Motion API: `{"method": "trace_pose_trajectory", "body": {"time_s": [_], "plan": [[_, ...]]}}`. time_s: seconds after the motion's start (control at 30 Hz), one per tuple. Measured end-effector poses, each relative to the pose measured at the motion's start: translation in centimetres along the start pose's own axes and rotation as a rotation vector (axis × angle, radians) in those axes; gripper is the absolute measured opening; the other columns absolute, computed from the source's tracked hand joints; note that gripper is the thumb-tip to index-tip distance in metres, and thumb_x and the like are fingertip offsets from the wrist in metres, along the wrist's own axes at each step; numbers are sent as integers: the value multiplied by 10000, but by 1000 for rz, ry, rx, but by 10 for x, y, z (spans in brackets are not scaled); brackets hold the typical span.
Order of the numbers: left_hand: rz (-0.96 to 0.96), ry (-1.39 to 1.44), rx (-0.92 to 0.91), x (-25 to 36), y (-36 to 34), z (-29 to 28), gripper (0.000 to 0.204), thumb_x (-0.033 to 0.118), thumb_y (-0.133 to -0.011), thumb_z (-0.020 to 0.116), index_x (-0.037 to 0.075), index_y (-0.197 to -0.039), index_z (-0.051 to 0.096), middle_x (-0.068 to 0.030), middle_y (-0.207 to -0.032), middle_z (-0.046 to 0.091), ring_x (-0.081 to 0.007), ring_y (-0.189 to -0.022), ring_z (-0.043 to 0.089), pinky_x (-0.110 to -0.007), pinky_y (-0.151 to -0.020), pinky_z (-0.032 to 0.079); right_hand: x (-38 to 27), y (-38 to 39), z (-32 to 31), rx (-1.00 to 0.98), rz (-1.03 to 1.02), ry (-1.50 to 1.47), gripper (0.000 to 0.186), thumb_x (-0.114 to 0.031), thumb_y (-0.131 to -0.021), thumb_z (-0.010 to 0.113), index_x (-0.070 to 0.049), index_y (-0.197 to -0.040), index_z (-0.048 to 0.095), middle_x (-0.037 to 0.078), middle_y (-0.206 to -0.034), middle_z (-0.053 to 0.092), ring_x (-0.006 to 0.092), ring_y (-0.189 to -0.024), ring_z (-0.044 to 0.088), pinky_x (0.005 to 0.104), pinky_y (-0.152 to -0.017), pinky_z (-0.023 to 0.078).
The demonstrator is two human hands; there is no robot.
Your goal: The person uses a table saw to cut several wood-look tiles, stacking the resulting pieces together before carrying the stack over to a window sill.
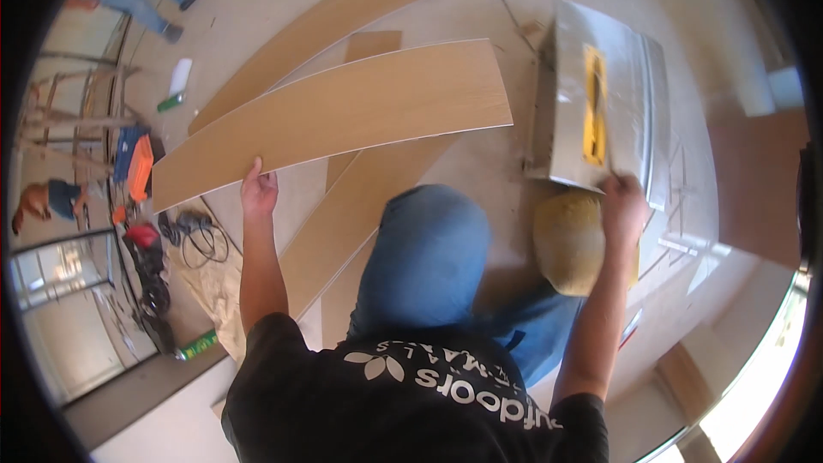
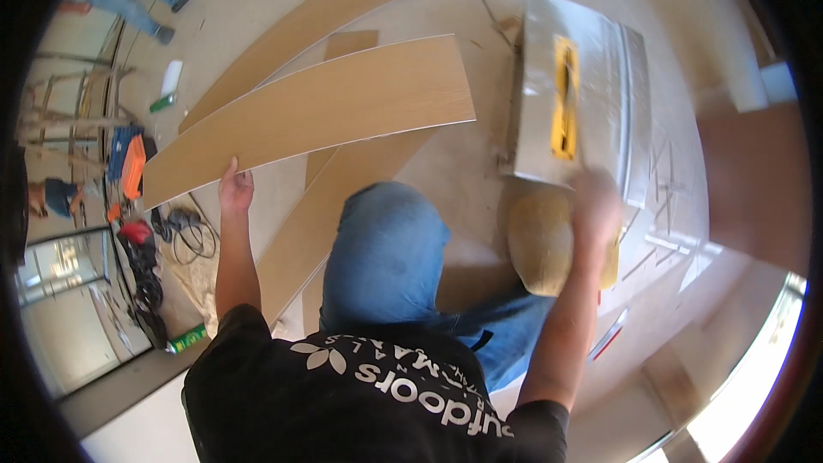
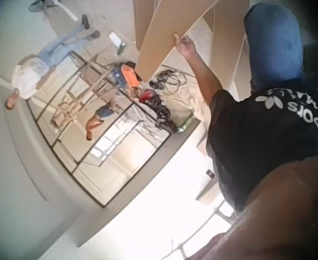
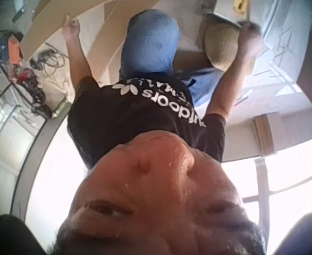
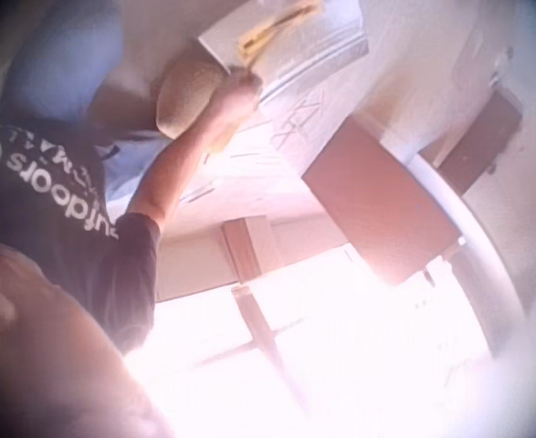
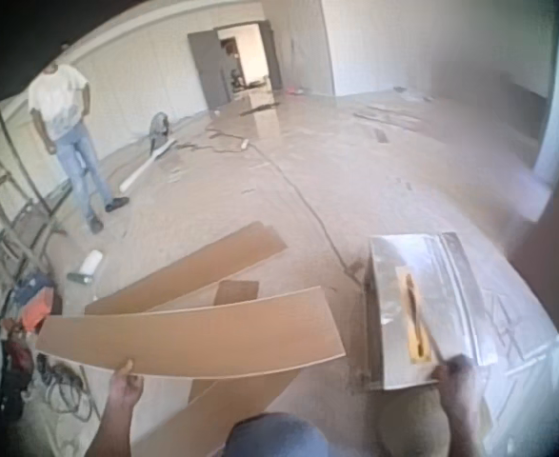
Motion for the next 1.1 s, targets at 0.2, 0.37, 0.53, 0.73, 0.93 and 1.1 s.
{"method": "trace_pose_trajectory", "body": {"time_s": [0.2, 0.37, 0.53, 0.73, 0.93, 1.1], "plan": [[54, 12, 94, 11, -61, -36, 266, -21, -917, 678, 77, -1162, 639, -56, -1146, 688, -195, -1088, 657, -347, -996, 545, 27, 35, -45, 451, 114, 117, 303, -192, -967, 612, -19, -1215, 635, 142, -840, 638, 325, -803, 628, 469, -712, 501], [45, 65, 122, -31, -184, -5, 298, -5, -922, 678, 80, -1199, 609, -62, -1171, 669, -218, -1105, 648, -377, -1038, 532, -113, 30, 16, 139, -656, -55, 175, 15, -798, 656, -72, -949, 679, 89, -748, 611, 275, -671, 605, 399, -631, 514], [44, 121, 165, -49, -319, 30, 302, 12, -929, 679, 73, -1210, 588, -61, -1158, 669, -222, -1098, 651, -390, -1006, 555, -143, -7, 45, 160, -751, -47, 159, -35, -810, 675, -82, -962, 681, 75, -708, 597, 272, -611, 593, 380, -575, 491], [-46, 71, 301, -81, -403, 37, 219, 49, -948, 674, 69, -1155, 604, -65, -1138, 677, -223, -1053, 670, -360, -914, 602, -146, -20, 58, 210, -787, -39, 126, -60, -783, 660, -88, -902, 686, 56, -647, 563, 239, -528, 550, 363, -497, 448], [-134, 106, 308, -126, -429, 31, 164, 194, -995, 649, 76, -1105, 624, -68, -1000, 700, -201, -894, 692, -282, -768, 609, -146, -26, 59, 187, -802, -21, 93, -104, -822, 649, -90, -912, 668, 55, -660, 580, 237, -520, 548, 359, -495, 444], [-290, -1011, 68, -126, -401, 17, 507, 517, -1042, 459, 75, -914, 673, -69, -795, 698, -149, -673, 651, -266, -537, 505, -143, -29, 66, 170, -790, -77, 115, -142, -851, 618, -103, -950, 662, 49, -651, 564, 240, -516, 535, 360, -488, 432]]}}
Point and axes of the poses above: each hand's wrist, its own y-axis away from the middle knuckle, its own z-axis out of the palm, x = y × z, the point moved 2 cm from there along -y, towards the middle knuckle
